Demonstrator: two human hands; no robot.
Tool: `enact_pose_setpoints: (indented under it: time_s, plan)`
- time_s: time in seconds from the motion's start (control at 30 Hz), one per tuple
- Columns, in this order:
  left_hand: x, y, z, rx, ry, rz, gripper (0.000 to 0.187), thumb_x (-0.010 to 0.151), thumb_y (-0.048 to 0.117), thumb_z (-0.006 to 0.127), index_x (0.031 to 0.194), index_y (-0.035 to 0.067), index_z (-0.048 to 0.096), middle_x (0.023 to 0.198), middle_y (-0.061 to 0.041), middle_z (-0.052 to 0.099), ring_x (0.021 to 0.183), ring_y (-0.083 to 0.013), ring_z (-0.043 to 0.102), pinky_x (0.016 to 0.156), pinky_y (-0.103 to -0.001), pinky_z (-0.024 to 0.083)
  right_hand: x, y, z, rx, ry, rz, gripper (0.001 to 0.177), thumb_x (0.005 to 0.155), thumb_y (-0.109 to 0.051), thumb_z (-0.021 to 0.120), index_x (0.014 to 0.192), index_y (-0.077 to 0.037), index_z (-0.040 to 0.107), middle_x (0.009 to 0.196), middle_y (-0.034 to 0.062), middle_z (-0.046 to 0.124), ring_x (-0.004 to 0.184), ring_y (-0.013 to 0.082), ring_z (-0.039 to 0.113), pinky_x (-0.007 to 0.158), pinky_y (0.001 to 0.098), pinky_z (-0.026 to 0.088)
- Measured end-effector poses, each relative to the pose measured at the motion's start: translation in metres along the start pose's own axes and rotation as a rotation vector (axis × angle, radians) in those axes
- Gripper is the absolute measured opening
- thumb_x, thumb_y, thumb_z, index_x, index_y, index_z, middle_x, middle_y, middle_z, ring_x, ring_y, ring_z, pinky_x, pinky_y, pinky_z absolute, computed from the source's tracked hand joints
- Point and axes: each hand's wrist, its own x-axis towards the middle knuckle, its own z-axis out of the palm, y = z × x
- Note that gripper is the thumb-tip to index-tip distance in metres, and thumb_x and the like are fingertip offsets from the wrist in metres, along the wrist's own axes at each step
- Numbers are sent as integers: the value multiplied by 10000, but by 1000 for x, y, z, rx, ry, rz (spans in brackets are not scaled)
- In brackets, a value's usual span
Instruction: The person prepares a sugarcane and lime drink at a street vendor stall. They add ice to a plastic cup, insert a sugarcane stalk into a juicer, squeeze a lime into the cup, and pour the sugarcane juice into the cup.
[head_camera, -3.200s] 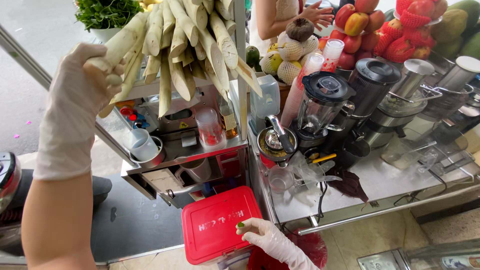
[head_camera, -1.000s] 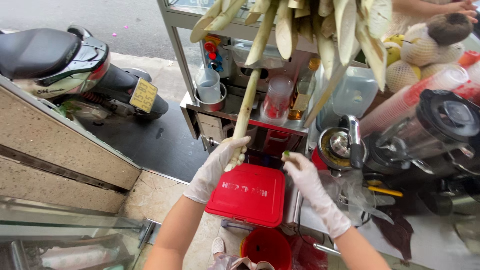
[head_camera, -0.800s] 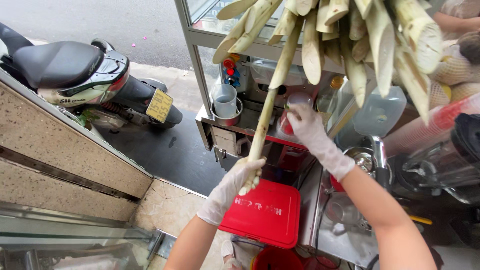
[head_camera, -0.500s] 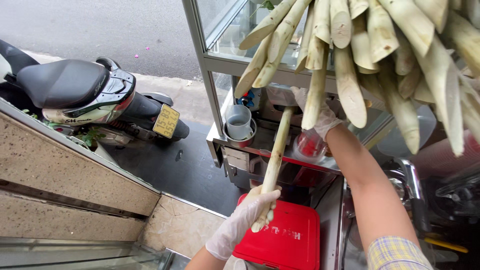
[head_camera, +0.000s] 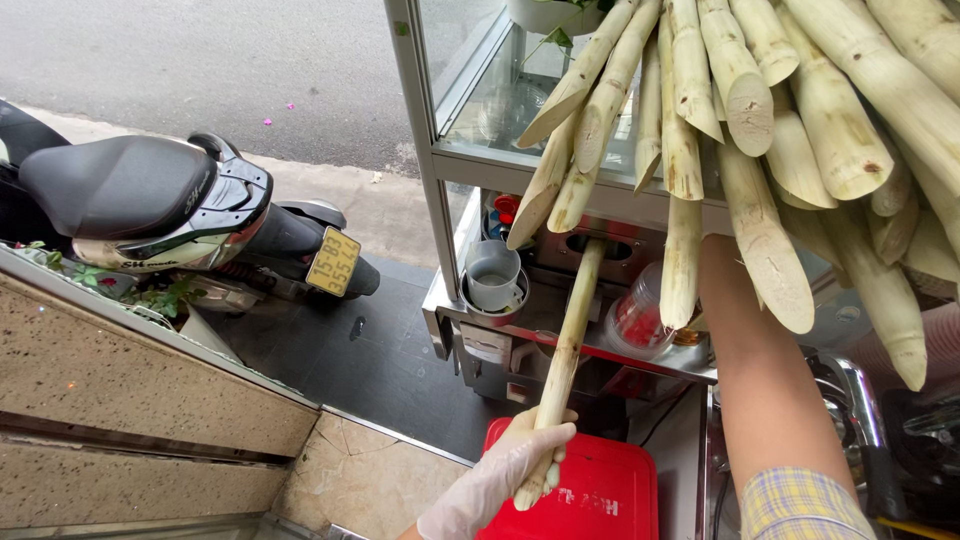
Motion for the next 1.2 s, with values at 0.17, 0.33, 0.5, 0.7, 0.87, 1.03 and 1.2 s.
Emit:
enact_pose_setpoints:
  time_s: [0.17,0.33,0.5,0.7,0.87,1.03,1.2]
  plan:
    - [11,-12,-10,42,27,-3,529,947,220,656,1408,18,493,708,-12,542,432,-92,522,398,-249,491,-40,16,-4,-7,41,-12,593,906,-359,737,1319,10,526,1274,269,514,1190,454,475,1005,518,416]
    - [29,-21,-14,49,64,28,498,930,203,677,1372,27,529,706,-12,549,422,-109,529,386,-269,481,-87,32,-1,-20,119,-26,669,898,-390,738,1362,23,489,1321,294,473,1235,477,431,1035,535,387]
    - [41,-29,-18,94,77,36,476,934,206,663,1363,47,531,697,-18,546,418,-117,535,384,-274,481,-110,44,-1,-32,126,-10,746,889,-422,739,1404,35,452,1368,318,431,1279,499,387,1066,552,358]
    - [50,-30,-24,71,58,50,465,941,200,662,1359,47,526,696,-20,540,417,-117,524,377,-277,461,-92,36,-2,-32,101,-3,838,879,-459,740,1455,50,407,1425,348,381,1332,526,334,1103,572,323]
    - [49,-23,-26,103,52,62,478,943,206,670,1373,53,530,698,-18,547,426,-111,531,378,-272,455,-119,25,0,-36,55,-19,915,870,-490,741,1498,62,370,1472,372,340,1377,549,290,1133,589,294]
    - [52,-16,-26,94,44,57,482,926,217,680,1356,58,530,689,-9,552,415,-117,524,369,-269,452,-187,12,21,-52,233,-152,992,861,-522,742,1540,75,334,1519,397,298,1421,572,246,1164,605,265]
    - [69,-27,-49,193,41,48,520,996,316,653,1329,-41,474,752,-39,589,494,-146,570,437,-305,497,-236,-3,28,-157,-28,30,1087,794,-538,759,1581,57,303,1566,384,257,1454,585,188,1176,614,233]
